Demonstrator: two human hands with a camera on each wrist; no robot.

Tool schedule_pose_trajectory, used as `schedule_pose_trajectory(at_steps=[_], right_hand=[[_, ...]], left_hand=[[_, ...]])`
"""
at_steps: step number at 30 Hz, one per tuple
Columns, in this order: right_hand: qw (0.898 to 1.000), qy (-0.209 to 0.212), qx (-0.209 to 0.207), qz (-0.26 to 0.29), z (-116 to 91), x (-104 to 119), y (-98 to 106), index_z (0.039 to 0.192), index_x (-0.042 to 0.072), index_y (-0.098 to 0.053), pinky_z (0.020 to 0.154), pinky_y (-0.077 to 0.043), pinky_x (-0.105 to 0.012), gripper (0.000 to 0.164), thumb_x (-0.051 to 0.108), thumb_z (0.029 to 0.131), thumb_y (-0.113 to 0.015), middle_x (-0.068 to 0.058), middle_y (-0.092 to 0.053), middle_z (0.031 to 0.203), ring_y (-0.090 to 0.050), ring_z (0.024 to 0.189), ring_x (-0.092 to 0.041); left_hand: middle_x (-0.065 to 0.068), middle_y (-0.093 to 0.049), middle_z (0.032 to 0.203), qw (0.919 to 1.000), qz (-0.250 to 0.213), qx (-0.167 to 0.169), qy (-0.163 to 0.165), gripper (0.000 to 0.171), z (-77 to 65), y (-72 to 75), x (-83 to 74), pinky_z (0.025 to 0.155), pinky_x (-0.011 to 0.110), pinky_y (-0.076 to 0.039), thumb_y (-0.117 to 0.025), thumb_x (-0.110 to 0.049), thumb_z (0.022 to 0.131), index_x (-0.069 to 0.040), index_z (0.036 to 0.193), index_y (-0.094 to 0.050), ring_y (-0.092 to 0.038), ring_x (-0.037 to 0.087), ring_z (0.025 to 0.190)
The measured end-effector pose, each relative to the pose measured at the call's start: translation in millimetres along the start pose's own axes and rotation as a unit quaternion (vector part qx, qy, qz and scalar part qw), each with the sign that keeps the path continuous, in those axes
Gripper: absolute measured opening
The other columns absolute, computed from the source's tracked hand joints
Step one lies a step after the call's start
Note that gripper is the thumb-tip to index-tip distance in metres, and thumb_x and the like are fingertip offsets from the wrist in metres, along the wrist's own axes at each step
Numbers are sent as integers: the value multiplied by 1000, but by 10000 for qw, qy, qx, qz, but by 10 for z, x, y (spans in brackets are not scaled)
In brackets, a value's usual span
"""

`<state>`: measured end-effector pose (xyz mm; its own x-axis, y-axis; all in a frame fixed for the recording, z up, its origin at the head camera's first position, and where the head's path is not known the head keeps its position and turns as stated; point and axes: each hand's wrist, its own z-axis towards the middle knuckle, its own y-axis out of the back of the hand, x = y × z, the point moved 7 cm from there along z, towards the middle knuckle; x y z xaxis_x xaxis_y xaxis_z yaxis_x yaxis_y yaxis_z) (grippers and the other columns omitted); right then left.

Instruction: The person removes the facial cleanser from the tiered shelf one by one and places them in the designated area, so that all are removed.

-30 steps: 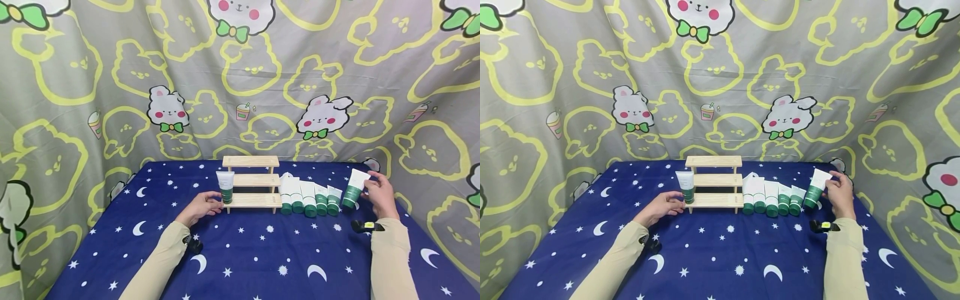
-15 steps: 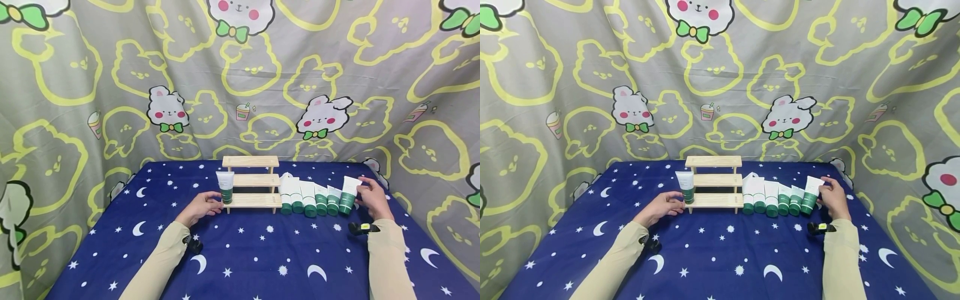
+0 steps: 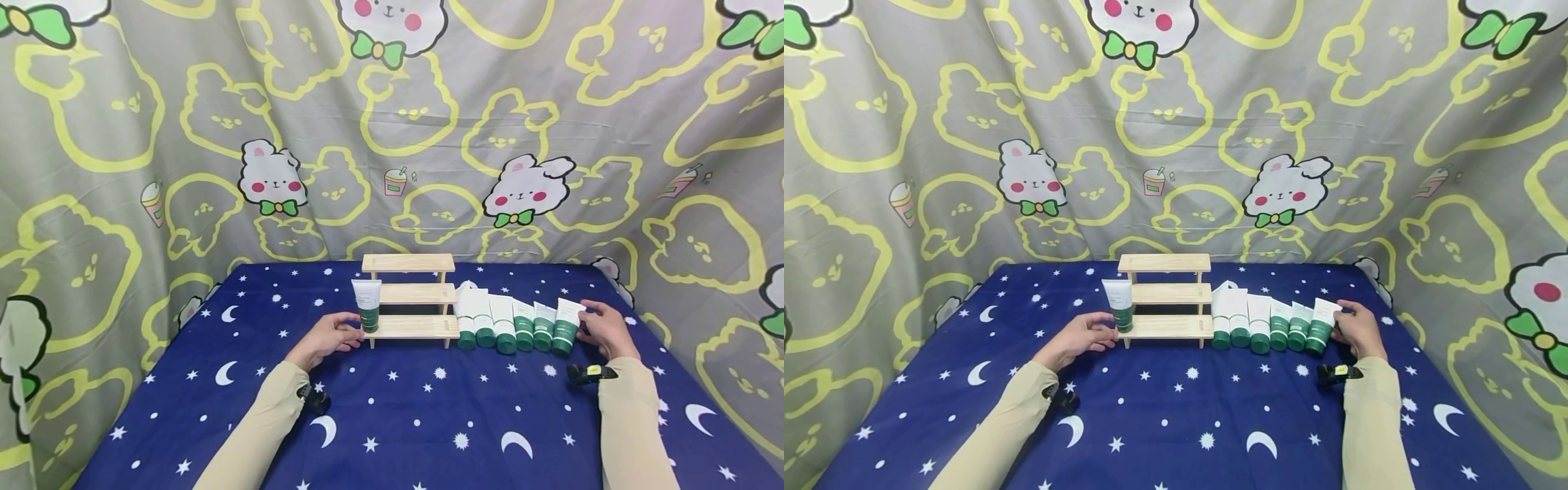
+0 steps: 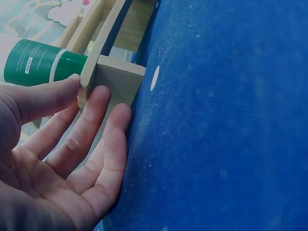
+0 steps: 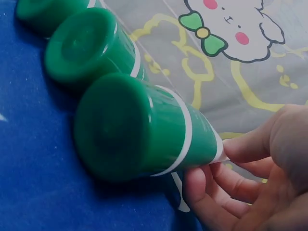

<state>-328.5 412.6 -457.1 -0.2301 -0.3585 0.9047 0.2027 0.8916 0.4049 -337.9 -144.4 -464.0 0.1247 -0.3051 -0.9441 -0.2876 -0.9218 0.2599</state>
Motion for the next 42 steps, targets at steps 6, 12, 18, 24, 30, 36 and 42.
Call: schedule_pose_trajectory(at_steps=[6, 12, 18, 24, 30, 36, 42], right_hand=[[9997, -152, 169, -14, -9, -34, -8, 153, -15, -24, 72, -61, -28, 58, 11, 105, -44, -19, -56, 112, -58, 75, 1], [9990, -314, 290, -96, -19, -58, -9, 152, -17, -24, 72, -61, -29, 59, 11, 105, -44, -21, -57, 112, -61, 73, -1], [9988, -393, 295, 0, -26, -63, 8, 150, -20, -24, 71, -61, -28, 57, 9, 105, -45, -11, -61, 99, -62, 71, 0], [9982, -363, 471, -21, -41, -28, 5, 147, -23, -23, 72, -62, -29, 57, 7, 104, -47, -19, -58, 103, -62, 72, -4], [9975, -378, 576, -135, -53, -2, 1, 145, -25, -24, 72, -62, -30, 56, 5, 104, -48, -26, -56, 108, -61, 74, -6], [9975, -409, 546, -170, -65, 6, 10, 144, -25, -25, 71, -62, -30, 55, 5, 104, -49, -22, -58, 102, -62, 73, -7], [9971, -284, 567, -409, -81, 73, 47, 143, -24, -30, 71, -61, -28, 57, 12, 105, -51, -11, -61, 94, -64, 74, -7]], left_hand=[[20, -76, 101, 10000, -9, 18, -44, 46, -7, -1, -10, 77, 36, -60, -70, -6, 95, 5, 137, -56, -75, 28, 88], [18, -76, 99, 10000, 21, -76, 53, 44, -8, 2, -7, 76, 35, -60, -70, -6, 95, 4, 136, -57, -74, 26, 87], [15, -76, 97, 9998, 18, -160, 96, 43, -5, 17, -12, 74, 34, -59, -71, -6, 94, 2, 135, -59, -74, 22, 83], [16, -77, 98, 9998, 16, -166, 74, 43, -13, 19, -2, 73, 33, -59, -71, -6, 94, 2, 134, -59, -74, 22, 83], [16, -76, 96, 9999, -10, -150, 34, 42, -19, 8, -8, 72, 32, -58, -71, -5, 93, 3, 133, -60, -74, 22, 82], [16, -76, 96, 9999, -14, -114, 27, 43, -8, 7, -2, 72, 32, -59, -71, -5, 94, 3, 134, -59, -74, 23, 83], [18, -76, 100, 9999, 24, -129, 22, 44, 2, 12, 6, 74, 34, -59, -72, -7, 94, 2, 134, -59, -74, 23, 84]])
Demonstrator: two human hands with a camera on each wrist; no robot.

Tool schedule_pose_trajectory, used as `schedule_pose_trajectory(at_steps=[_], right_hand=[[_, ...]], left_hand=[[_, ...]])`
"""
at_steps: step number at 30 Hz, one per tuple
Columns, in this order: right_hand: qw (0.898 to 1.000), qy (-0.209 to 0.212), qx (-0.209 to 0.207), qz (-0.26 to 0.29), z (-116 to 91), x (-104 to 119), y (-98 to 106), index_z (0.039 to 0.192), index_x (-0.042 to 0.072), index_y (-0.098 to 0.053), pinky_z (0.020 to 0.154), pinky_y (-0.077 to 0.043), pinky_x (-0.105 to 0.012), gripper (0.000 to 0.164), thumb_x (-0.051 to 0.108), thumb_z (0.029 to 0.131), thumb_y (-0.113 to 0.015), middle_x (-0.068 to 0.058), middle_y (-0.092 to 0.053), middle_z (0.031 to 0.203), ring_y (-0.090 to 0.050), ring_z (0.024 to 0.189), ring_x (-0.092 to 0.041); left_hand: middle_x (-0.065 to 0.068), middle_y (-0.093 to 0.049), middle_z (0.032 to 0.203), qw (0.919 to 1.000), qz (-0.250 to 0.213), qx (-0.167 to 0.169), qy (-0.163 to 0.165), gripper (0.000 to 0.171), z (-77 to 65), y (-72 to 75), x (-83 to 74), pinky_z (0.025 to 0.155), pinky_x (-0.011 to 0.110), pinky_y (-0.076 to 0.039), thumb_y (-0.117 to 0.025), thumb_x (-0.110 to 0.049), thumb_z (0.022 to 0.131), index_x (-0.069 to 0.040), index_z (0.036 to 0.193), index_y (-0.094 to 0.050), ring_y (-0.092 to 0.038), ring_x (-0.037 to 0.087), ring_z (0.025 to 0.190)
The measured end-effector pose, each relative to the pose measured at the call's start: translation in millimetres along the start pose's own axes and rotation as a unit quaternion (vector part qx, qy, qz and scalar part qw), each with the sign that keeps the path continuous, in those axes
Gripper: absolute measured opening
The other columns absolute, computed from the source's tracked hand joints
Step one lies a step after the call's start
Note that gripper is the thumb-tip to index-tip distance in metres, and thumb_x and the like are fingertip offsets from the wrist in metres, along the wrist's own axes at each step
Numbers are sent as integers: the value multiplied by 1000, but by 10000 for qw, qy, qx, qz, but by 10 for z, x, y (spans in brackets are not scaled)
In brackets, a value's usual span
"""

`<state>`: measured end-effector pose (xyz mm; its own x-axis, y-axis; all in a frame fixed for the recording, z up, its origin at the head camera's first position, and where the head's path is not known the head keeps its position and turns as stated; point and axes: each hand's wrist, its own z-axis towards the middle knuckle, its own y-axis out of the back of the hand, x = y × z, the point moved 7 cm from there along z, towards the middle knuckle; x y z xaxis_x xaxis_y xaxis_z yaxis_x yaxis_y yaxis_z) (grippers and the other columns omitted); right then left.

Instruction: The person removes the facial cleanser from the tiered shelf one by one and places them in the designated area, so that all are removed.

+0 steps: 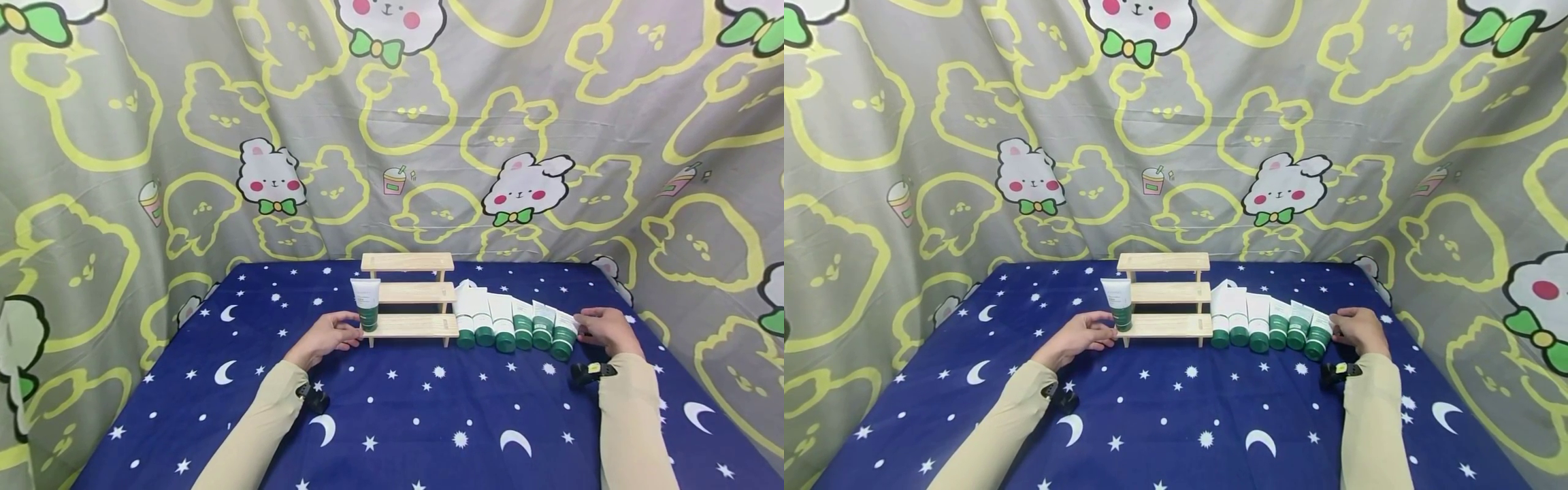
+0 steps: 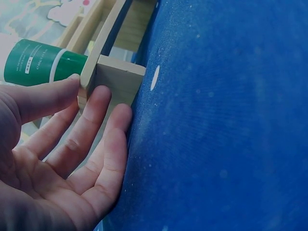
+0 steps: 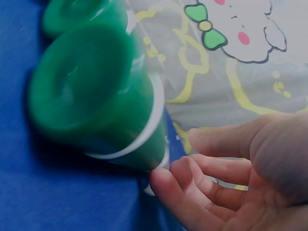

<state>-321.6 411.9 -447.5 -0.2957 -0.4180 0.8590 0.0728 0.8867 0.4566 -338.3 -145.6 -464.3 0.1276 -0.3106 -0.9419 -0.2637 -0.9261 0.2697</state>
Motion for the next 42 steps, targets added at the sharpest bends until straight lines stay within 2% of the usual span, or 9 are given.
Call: schedule_pose_trajectory(at_steps=[6, 10, 13, 16, 22, 27, 33, 38, 42], right_hand=[[9982, 452, -65, -396, -36, 164, 3, 144, -20, -35, 80, -61, -35, 59, 22, 106, -52, -33, -59, 118, -66, 86, -10], [9953, 784, -216, -519, -69, 298, -23, 144, -18, -38, 82, -61, -36, 61, 27, 106, -53, -36, -52, 129, -66, 98, -22], [9924, 1020, -310, -609, -113, 436, -58, 144, -16, -39, 82, -61, -36, 63, 31, 106, -54, -36, -51, 135, -65, 107, -33], [9879, 1275, -419, -779, -177, 600, -99, 145, -14, -41, 81, -62, -37, 65, 36, 105, -54, -35, -53, 135, -66, 107, -36], [9766, 1697, -848, -1015, -311, 892, -113, 143, -6, -49, 72, -59, -25, 61, 40, 104, -56, -31, -62, 128, -71, 97, -28], [9686, 1999, -1079, -1015, -406, 1116, -130, 142, -1, -52, 70, -55, -17, 57, 41, 104, -57, -27, -64, 128, -71, 89, -18], [9621, 2281, -1109, -1005, -520, 1370, -305, 145, 5, -52, 78, -53, -28, 56, 42, 103, -58, -22, -64, 132, -69, 103, -34], [9499, 2758, -1102, -978, -588, 1584, -527, 143, 9, -54, 79, -50, -28, 52, 40, 103, -61, -18, -67, 127, -66, 111, -34], [9447, 3024, -915, -875, -627, 1712, -723, 143, 10, -54, 87, -49, -39, 49, 37, 102, -63, -17, -68, 125, -65, 113, -35]], left_hand=[[17, -76, 99, 10000, 10, -28, 54, 43, 1, 9, 1, 74, 34, -59, -72, -7, 94, 1, 134, -60, -74, 23, 83], [16, -76, 97, 10000, 15, -14, 50, 43, 1, 3, 5, 73, 34, -59, -72, -7, 94, 2, 134, -60, -74, 23, 83], [15, -76, 96, 10000, -21, -17, 69, 42, 4, -2, 6, 72, 32, -58, -72, -6, 93, 1, 133, -60, -74, 23, 83], [14, -77, 95, 10000, -26, -22, 39, 42, 7, -11, 5, 71, 31, -58, -71, -5, 93, 2, 133, -60, -73, 21, 81], [14, -77, 96, 10000, -27, -10, 45, 43, 21, -14, 4, 71, 31, -58, -71, -5, 93, 2, 134, -59, -73, 20, 81], [17, -76, 100, 10000, 3, 11, 1, 44, 24, 4, -13, 73, 33, -58, -72, -7, 93, 2, 134, -59, -73, 21, 83], [17, -76, 102, 10000, 31, -8, 66, 45, 24, 15, 9, 75, 33, -59, -72, -8, 94, 1, 135, -59, -74, 21, 84], [16, -77, 101, 10000, 2, -13, 88, 44, 17, 7, 31, 75, 33, -59, -72, -8, 94, 1, 135, -59, -74, 21, 84], [16, -77, 99, 10000, -29, 14, 35, 44, 22, -8, 28, 73, 33, -59, -72, -7, 94, 2, 135, -59, -73, 21, 83]])
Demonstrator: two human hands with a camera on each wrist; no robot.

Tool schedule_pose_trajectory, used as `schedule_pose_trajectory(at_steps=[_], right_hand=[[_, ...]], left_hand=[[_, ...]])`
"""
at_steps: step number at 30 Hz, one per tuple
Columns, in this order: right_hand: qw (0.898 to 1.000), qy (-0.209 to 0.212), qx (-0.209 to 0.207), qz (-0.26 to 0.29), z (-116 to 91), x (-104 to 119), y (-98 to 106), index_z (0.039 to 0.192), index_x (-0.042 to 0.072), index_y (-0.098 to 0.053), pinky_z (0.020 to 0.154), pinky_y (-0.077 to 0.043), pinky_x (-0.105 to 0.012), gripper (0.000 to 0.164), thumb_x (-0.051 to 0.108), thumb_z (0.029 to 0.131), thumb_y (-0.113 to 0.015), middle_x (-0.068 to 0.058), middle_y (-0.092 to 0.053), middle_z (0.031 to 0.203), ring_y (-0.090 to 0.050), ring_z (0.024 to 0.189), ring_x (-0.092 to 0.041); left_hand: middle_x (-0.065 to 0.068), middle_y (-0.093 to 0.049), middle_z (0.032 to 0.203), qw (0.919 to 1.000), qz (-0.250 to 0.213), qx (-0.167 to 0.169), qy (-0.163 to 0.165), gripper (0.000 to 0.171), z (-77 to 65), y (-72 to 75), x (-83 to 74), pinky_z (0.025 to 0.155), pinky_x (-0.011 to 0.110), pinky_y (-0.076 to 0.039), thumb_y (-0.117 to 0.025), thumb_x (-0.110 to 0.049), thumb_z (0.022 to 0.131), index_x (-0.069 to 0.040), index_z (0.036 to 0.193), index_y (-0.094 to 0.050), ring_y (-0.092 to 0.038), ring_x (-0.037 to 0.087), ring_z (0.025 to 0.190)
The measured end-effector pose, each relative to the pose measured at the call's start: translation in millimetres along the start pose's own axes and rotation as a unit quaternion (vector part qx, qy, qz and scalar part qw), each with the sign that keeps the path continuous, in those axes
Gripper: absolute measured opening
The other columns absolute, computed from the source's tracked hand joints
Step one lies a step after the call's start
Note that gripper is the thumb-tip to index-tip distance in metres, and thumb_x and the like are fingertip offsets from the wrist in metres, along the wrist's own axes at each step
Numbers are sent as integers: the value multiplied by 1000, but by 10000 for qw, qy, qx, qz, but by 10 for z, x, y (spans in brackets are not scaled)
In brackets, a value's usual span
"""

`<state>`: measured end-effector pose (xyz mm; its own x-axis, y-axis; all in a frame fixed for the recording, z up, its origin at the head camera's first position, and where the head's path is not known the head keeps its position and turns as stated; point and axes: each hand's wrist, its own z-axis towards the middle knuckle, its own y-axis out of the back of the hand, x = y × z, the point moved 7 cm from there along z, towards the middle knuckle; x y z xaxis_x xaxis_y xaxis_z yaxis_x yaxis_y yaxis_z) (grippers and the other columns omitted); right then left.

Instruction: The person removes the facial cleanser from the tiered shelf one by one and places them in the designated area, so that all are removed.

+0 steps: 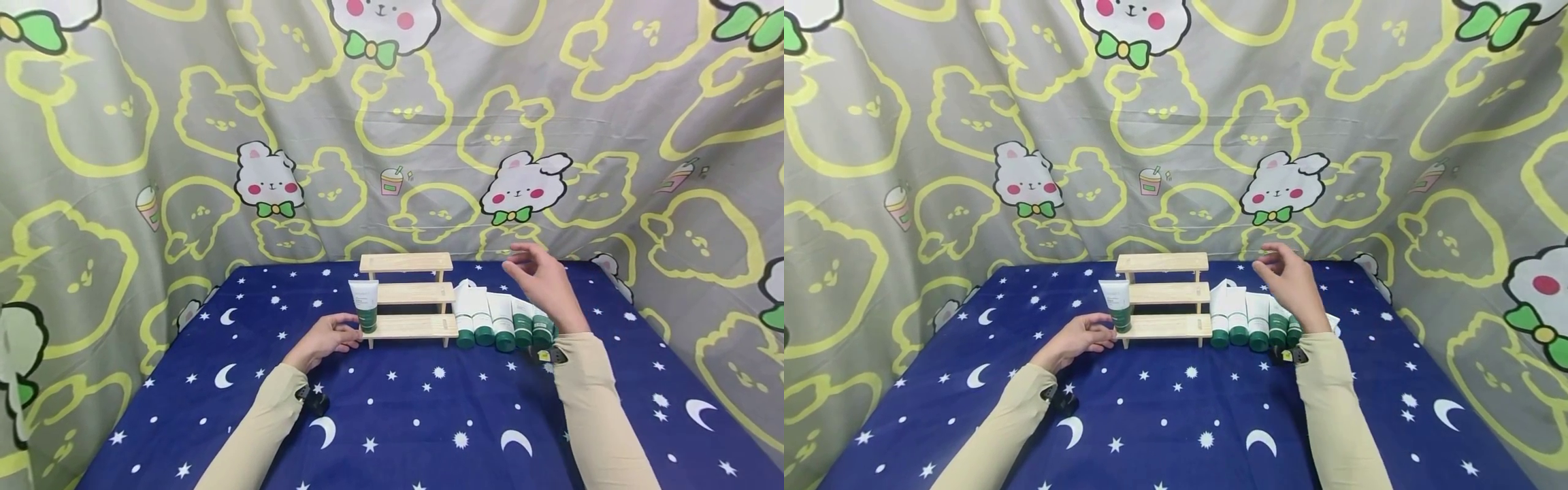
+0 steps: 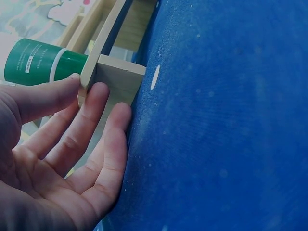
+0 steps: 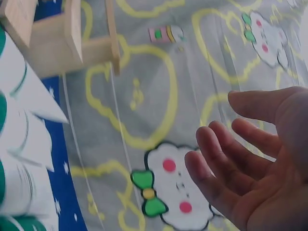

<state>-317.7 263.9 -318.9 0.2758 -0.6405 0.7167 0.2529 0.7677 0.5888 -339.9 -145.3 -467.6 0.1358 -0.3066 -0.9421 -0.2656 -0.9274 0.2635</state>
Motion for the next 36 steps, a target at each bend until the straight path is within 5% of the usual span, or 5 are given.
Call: schedule_pose_trajectory(at_steps=[7, 19, 36], right_hand=[[9991, 266, 111, 302, 68, 195, -271, 144, 12, -53, 92, -49, -50, 49, 33, 101, -66, -15, -68, 124, -65, 115, -36], [9954, 748, 235, 546, 176, 576, -589, 140, 18, -60, 92, -54, -51, 43, 32, 100, -68, -11, -70, 123, -68, 112, -32], [9883, 944, 767, 921, 171, 826, -1152, 141, 19, -57, 96, -55, -45, 49, 31, 97, -73, -8, -69, 123, -69, 111, -25]], left_hand=[[15, -77, 98, 10000, -27, 23, -16, 43, 13, -3, 9, 73, 32, -59, -71, -6, 94, 3, 134, -59, -74, 20, 82], [17, -76, 100, 10000, -3, 33, 29, 43, -2, 8, -11, 74, 33, -58, -72, -7, 94, 1, 134, -59, -74, 22, 84], [17, -76, 101, 10000, 12, 12, 18, 43, -2, 9, -17, 75, 34, -59, -73, -8, 94, 2, 134, -60, -74, 22, 84]])
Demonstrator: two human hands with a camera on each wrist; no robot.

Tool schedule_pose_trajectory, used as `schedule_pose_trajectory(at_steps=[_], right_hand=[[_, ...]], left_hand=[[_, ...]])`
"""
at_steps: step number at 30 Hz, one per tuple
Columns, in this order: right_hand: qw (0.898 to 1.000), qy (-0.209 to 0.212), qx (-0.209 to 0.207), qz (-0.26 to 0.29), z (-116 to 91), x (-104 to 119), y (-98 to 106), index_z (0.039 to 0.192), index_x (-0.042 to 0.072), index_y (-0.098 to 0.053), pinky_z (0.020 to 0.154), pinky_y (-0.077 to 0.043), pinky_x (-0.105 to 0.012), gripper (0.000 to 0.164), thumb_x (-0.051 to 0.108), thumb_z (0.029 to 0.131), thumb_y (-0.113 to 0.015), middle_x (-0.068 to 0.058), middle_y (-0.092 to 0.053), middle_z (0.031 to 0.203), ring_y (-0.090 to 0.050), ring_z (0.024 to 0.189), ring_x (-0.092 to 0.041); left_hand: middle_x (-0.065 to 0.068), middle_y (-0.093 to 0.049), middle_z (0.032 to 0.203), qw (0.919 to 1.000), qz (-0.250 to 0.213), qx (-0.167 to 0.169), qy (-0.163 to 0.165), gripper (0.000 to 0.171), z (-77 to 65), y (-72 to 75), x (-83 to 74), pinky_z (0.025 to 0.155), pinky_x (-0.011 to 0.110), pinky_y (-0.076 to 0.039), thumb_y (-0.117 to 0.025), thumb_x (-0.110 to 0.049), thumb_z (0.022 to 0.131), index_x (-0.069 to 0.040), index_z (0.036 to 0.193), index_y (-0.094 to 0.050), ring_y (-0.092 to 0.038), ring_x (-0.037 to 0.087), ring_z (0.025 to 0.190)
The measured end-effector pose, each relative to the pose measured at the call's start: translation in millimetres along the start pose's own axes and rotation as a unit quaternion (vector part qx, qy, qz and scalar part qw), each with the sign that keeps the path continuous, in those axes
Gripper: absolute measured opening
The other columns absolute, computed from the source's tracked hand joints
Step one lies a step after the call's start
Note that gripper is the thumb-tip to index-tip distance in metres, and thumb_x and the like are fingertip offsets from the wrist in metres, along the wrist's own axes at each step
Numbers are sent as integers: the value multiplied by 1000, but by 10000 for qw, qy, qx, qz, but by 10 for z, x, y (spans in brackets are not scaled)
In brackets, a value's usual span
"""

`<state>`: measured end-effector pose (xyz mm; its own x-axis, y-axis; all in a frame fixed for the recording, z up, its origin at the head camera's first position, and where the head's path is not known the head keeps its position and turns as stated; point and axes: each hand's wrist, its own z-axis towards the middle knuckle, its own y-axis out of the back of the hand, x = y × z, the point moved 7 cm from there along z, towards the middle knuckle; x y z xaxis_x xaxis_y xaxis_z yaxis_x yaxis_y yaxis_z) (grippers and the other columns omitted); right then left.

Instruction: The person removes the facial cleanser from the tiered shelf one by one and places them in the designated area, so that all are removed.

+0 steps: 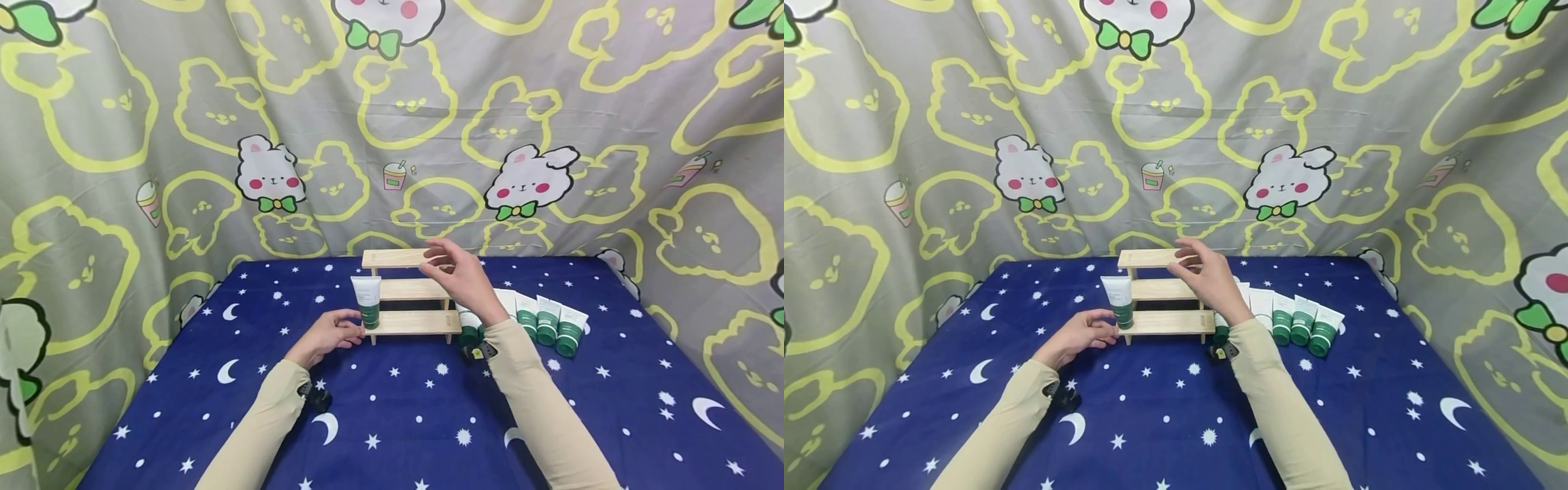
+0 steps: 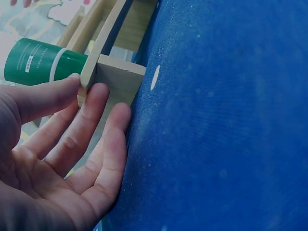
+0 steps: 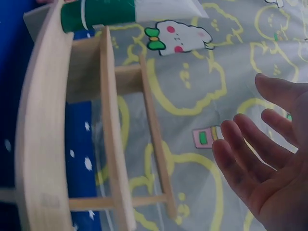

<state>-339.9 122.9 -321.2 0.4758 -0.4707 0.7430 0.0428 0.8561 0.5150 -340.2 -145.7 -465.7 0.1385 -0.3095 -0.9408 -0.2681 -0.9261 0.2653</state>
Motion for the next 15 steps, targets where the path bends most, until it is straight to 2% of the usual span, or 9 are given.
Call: schedule_pose_trajectory(at_steps=[4, 9, 12, 15], right_hand=[[10000, -3, 74, -22, -6, -8, -141, 140, 19, -59, 92, -56, -45, 48, 31, 96, -74, -6, -71, 121, -70, 107, -22], [9998, -27, 190, 93, -28, -27, -329, 140, 11, -59, 90, -57, -46, 51, 28, 95, -75, -8, -72, 120, -72, 104, -23], [9994, -80, 276, 193, -33, -44, -452, 140, 8, -58, 91, -57, -44, 52, 28, 95, -75, -10, -72, 121, -71, 105, -23], [9989, -159, 377, 219, -42, -61, -574, 140, 9, -59, 93, -57, -41, 52, 30, 96, -74, -9, -72, 122, -70, 106, -21]], left_hand=[[17, -77, 102, 10000, 6, 42, 2, 44, -1, -8, -9, 75, 34, -59, -72, -9, 94, 2, 135, -59, -74, 21, 84], [16, -77, 100, 10000, -40, 41, 2, 43, 7, -6, -13, 74, 33, -58, -71, -7, 94, 2, 134, -59, -73, 20, 83], [15, -77, 99, 10000, -61, 24, -8, 42, 14, 1, -5, 74, 33, -58, -71, -7, 94, 2, 133, -60, -73, 20, 82], [15, -77, 99, 10000, -79, 25, -9, 41, 16, 3, 6, 74, 33, -58, -71, -6, 94, 2, 133, -60, -73, 20, 82]])
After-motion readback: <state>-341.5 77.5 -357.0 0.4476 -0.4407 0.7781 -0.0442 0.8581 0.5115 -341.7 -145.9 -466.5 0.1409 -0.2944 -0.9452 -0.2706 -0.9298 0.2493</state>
